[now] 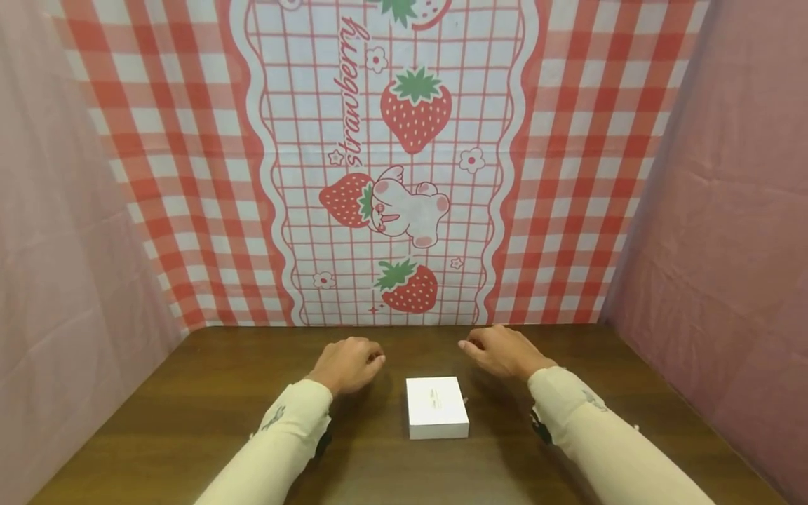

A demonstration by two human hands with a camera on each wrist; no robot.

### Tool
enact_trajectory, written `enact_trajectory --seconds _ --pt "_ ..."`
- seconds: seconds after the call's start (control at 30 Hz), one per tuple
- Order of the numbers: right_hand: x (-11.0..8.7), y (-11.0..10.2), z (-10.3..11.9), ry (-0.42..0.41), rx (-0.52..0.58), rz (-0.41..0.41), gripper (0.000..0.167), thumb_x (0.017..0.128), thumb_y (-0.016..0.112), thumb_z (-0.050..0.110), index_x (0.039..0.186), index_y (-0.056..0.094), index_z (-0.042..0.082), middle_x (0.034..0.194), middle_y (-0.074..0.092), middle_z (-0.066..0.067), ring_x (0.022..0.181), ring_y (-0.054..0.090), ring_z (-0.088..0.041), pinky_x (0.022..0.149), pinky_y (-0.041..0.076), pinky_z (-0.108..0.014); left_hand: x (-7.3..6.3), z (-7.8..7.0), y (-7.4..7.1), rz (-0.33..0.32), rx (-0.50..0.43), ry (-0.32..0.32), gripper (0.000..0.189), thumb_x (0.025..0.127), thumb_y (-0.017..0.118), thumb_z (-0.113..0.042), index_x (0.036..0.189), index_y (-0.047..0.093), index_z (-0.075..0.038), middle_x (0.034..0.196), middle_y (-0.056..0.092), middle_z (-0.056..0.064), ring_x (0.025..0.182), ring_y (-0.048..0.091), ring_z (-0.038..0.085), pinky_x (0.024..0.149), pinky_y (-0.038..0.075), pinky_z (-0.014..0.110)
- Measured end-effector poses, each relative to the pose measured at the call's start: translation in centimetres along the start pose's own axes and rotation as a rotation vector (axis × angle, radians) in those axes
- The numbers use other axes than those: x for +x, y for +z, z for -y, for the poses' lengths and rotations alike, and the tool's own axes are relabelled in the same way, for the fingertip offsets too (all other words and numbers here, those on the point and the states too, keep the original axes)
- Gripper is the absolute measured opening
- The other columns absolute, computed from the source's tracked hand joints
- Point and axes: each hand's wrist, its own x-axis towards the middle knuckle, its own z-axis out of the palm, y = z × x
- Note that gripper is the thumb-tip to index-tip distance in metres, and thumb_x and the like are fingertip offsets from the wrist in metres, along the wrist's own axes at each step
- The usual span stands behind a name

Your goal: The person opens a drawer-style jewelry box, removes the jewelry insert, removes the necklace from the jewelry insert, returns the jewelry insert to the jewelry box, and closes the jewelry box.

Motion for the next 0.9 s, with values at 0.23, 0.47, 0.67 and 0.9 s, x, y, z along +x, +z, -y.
enact_trajectory --seconds 0.23,0.47,0.67,0.9 --pt "-0.4 0.4 0.2 -0.002 0.078 -0.009 0.028 0.101 0.058 0.039 0.095 0.072 0.016 0.073 0.058 0.007 0.066 0.053 -0.012 0.064 0.046 -0.035 0.0 -0.7 0.0 0.002 -0.051 0.008 0.017 0.097 0.062 -0.032 0.098 0.076 -0.022 0.091 0.07 -0.008 0.085 0.066 0.014 0.07 0.054 0.041" --pt "-0.6 0.9 0.4 -0.006 0.126 -0.017 0.025 0.101 0.06 0.035 0.096 0.074 0.014 0.075 0.06 0.008 0.067 0.053 -0.012 0.065 0.046 -0.035 -0.1 -1.8 0.0 0.024 -0.057 0.043 0.017 0.097 0.063 -0.033 0.095 0.076 -0.023 0.09 0.07 -0.01 0.08 0.064 0.01 0.067 0.053 0.038" --pt "-0.8 1.6 0.9 -0.009 0.12 0.011 0.024 0.1 0.06 0.035 0.095 0.073 0.016 0.076 0.06 0.008 0.068 0.054 -0.012 0.066 0.047 -0.036 -0.6 -1.8 0.0 0.048 -0.062 0.024 0.016 0.097 0.062 -0.031 0.096 0.077 -0.024 0.091 0.071 -0.011 0.083 0.065 0.01 0.07 0.054 0.038" --pt "-1.0 2.1 0.9 0.012 0.108 0.011 0.023 0.099 0.062 0.033 0.101 0.075 0.014 0.082 0.064 0.009 0.071 0.055 -0.011 0.071 0.05 -0.036 -0.6 -2.1 0.1 0.083 -0.129 0.017 0.018 0.097 0.062 -0.031 0.097 0.077 -0.023 0.092 0.072 -0.011 0.083 0.066 0.01 0.073 0.054 0.04"
